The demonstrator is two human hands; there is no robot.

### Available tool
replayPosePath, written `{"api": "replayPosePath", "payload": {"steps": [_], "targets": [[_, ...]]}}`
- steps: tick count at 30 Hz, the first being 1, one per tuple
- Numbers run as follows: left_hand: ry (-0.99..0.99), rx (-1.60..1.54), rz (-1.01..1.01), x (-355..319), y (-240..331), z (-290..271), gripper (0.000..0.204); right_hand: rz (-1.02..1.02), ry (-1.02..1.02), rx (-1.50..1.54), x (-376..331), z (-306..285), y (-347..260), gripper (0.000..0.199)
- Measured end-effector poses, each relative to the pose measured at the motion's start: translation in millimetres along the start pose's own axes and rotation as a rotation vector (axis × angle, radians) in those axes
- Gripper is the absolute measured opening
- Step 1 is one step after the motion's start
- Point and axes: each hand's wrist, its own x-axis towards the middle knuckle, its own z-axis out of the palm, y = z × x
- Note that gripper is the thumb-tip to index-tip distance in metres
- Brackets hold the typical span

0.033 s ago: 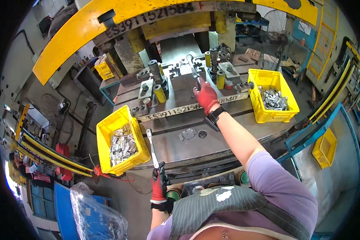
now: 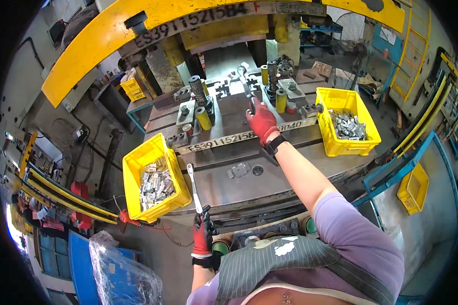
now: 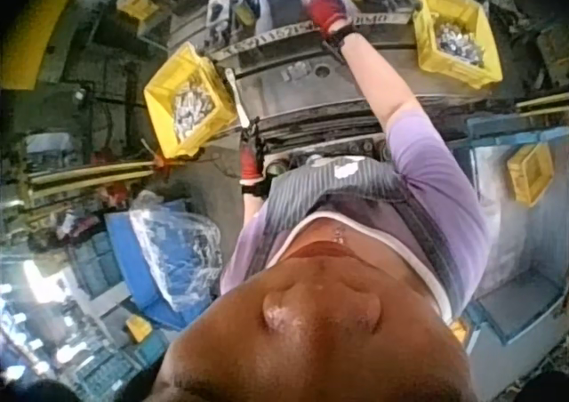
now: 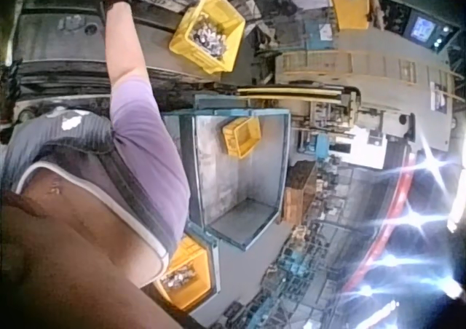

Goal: The person operates a hydraulic press machine in a workshop, using two long metal tongs to place small metal parts into the press die. The person repeatedly picks up parts from a yellow bin, positions them in the machine, and presses a green button to activate the press. The processed parts are then moved to a second yellow bin.

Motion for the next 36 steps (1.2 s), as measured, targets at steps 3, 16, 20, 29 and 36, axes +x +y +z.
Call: {"api": "replayPosePath", "payload": {"steps": [3, 16, 20, 29, 36], "targets": [[0.0, 0.015, 0.003, -0.7, -1.8, 1.9, 0.031, 0.012, -0.056, 0.009, 5.8, 1.3, -1.6, 0.05], [-0.001, 0.005, -0.015, 0.1, -6.5, 6.3, 0.028, 0.058, -0.03, 0.577, 17.7, 40.0, -15.6, 0.052], [-0.016, -0.03, -0.011, 3.4, -13.9, -3.6, 0.029, 0.087, -0.047, 0.501, 20.6, 45.6, -15.2, 0.054], [-0.034, -0.004, -0.021, 1.2, -11.1, 5.7, 0.029, 0.089, -0.172, 0.457, 18.9, 59.8, -19.2, 0.066], [-0.052, -0.035, -0.059, -1.1, -14.7, -1.6, 0.029, 0.181, -0.267, 0.741, 34.2, 68.9, -28.6, 0.055]]}}
